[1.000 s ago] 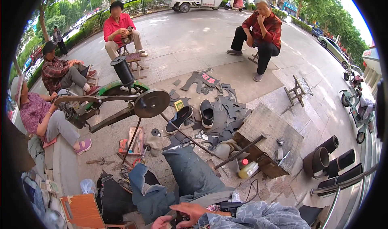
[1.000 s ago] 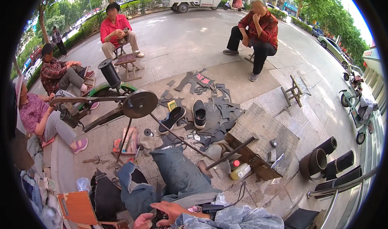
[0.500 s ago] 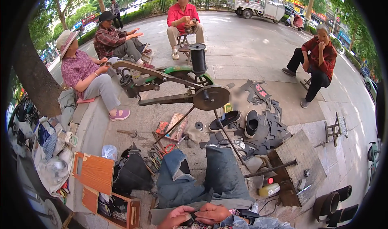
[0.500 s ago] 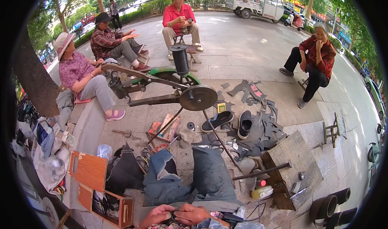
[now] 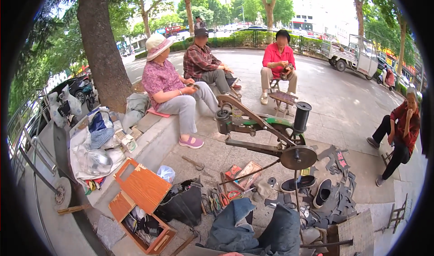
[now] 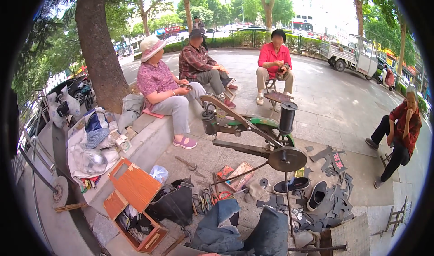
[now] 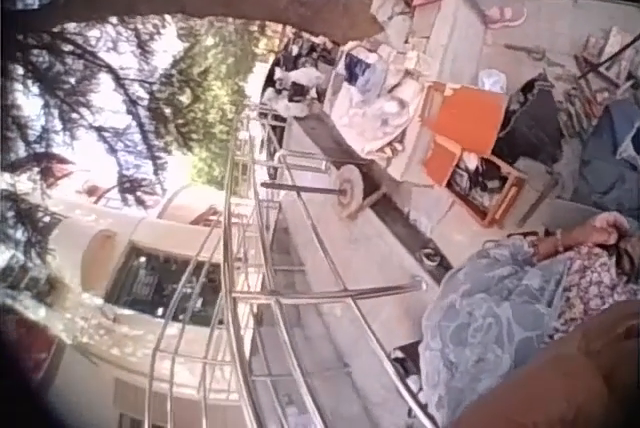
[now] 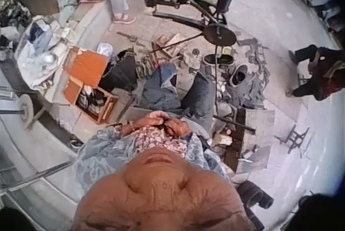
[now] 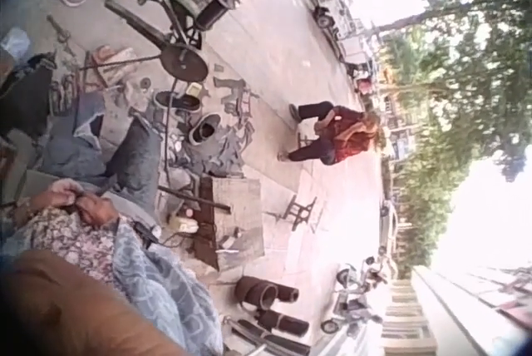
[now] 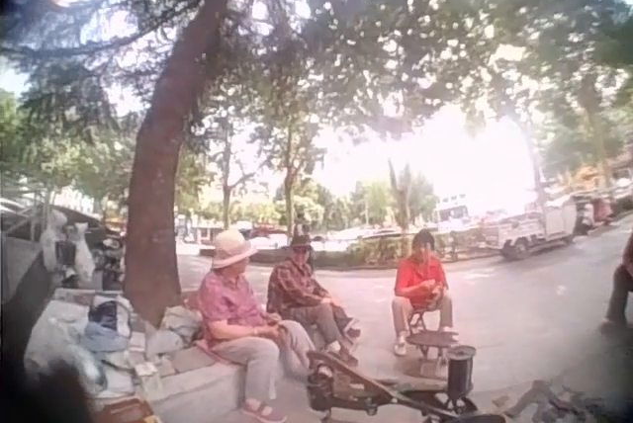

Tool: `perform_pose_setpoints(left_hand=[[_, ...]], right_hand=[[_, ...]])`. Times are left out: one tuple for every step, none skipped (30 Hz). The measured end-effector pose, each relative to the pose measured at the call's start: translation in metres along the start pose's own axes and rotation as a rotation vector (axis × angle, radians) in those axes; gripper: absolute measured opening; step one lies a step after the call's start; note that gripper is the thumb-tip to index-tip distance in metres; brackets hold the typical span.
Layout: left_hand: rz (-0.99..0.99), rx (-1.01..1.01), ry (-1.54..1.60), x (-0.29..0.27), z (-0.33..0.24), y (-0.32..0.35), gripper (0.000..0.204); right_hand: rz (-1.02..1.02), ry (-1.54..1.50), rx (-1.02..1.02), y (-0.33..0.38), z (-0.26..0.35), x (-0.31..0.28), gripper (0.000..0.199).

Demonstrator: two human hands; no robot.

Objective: Manually repairing or preparing footwear components using a manual sewing/cobbling machine and hand tools outdoors.

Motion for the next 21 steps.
perform_pose_setpoints(left_hand=[[-0.011, -0.027, -0.04, -0.014, 0.019, -0.001, 0.041], [-0.014, -0.066, -0.073, -0.031, 0.038, -0.004, 0.042], [0.023, -0.043, -0.046, -0.016, 0.026, 0.002, 0.043], [-0.016, -0.04, 0.044, -0.01, 0.015, 0.004, 0.042], [-0.043, -0.051, 0.026, -0.016, 0.01, 0.004, 0.042], [-0.078, 0.04, 0.106, 0.004, -0.021, 0.01, 0.036], [-0.147, -0.191, 0.021, 0.009, -0.02, 0.017, 0.033], [-0.162, -0.13, -0.047, 0.006, -0.021, 0.019, 0.031], [-0.165, -0.108, -0.037, 0.003, -0.018, 0.023, 0.031], [-0.171, -0.075, -0.031, -0.001, -0.018, 0.023, 0.03], [-0.143, -0.101, -0.018, 0.001, -0.019, 0.018, 0.03], [-0.149, -0.077, -0.128, 0.004, -0.027, 0.016, 0.031], [-0.16, -0.039, -0.245, 0.004, -0.034, 0.013, 0.031], [-0.145, -0.042, -0.243, 0.005, -0.034, 0.011, 0.031], [-0.161, -0.046, -0.269, 0.003, -0.035, 0.009, 0.032], [-0.186, -0.053, -0.291, 0.002, -0.033, 0.013, 0.033], [-0.185, -0.055, -0.287, 0.002, -0.031, 0.016, 0.033], [-0.17, -0.018, -0.379, 0.003, -0.035, 0.016, 0.031], [-0.152, 0.02, -0.47, 0.009, -0.041, 0.016, 0.029], [-0.152, 0.019, -0.467, 0.013, -0.044, 0.017, 0.029], [-0.178, -0.022, -0.488, 0.015, -0.045, 0.018, 0.03]], right_hand=[[0.023, 0.0, -0.029, -0.011, -0.001, 0.0, 0.035], [0.042, 0.004, -0.044, -0.019, -0.003, 0.0, 0.033], [0.064, 0.002, -0.022, -0.011, 0.003, 0.002, 0.032], [0.082, 0.003, 0.015, -0.001, 0.008, 0.002, 0.03], [0.099, 0.006, 0.064, 0.011, 0.011, 0.002, 0.028], [0.121, -0.001, 0.111, 0.024, 0.023, 0.003, 0.027], [0.134, 0.011, 0.177, 0.04, 0.029, -0.002, 0.026], [0.149, 0.017, 0.234, 0.053, 0.035, -0.004, 0.024], [0.161, 0.026, 0.294, 0.066, 0.041, -0.007, 0.023], [0.174, 0.038, 0.342, 0.074, 0.042, -0.01, 0.021], [0.141, 0.049, 0.368, 0.072, 0.04, -0.013, 0.02], [0.138, 0.061, 0.399, 0.076, 0.037, -0.014, 0.02], [0.111, 0.048, 0.389, 0.077, 0.036, -0.017, 0.02], [0.086, 0.035, 0.372, 0.077, 0.035, -0.02, 0.02], [0.104, 0.053, 0.354, 0.078, 0.036, -0.019, 0.02], [0.106, 0.053, 0.36, 0.08, 0.038, -0.018, 0.02], [0.085, 0.022, 0.357, 0.08, 0.039, -0.019, 0.02], [0.064, -0.01, 0.353, 0.08, 0.04, -0.02, 0.019], [0.053, -0.009, 0.357, 0.082, 0.044, -0.02, 0.019], [0.055, -0.009, 0.359, 0.084, 0.045, -0.019, 0.019], [0.04, 0.004, 0.338, 0.084, 0.048, -0.02, 0.019]])
Point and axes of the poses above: each hand's wrist, its own y-axis away from the middle knuckle, its own x-axis out of the palm, z = x × y, the point moved 9 cm from there along -y, towards the middle knuckle, and after that the axes turned 3 degrees about y, right-handed, at the moved point
